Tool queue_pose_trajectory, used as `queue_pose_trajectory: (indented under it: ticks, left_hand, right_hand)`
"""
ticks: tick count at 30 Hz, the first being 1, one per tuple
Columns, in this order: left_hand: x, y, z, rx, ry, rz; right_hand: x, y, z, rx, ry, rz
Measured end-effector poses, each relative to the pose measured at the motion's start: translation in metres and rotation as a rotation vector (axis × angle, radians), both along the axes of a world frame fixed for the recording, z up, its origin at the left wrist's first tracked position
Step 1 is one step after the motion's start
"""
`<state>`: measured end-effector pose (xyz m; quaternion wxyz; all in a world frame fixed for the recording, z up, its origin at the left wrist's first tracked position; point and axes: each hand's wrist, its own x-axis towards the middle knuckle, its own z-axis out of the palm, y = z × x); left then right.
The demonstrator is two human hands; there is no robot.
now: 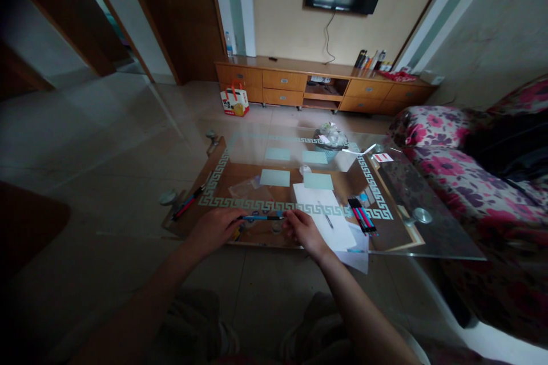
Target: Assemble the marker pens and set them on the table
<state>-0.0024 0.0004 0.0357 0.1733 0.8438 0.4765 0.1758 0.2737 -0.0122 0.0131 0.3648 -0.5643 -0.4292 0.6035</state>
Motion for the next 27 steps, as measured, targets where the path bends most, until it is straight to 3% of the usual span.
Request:
queue_pose_trajectory:
  ticks: [17, 27]
  left_hand:
    - [0.006, -0.003, 0.003, 0.086, 0.018, -0.049]
    - [0.016, -0.009, 0.003, 0.103, -0.019, -0.152]
  right_hand:
    - [-0.007, -0.004, -0.006, 0.030, 0.035, 0.020]
    - [-0.020, -0.013, -0.011, -0.013, -0.004, 0.098]
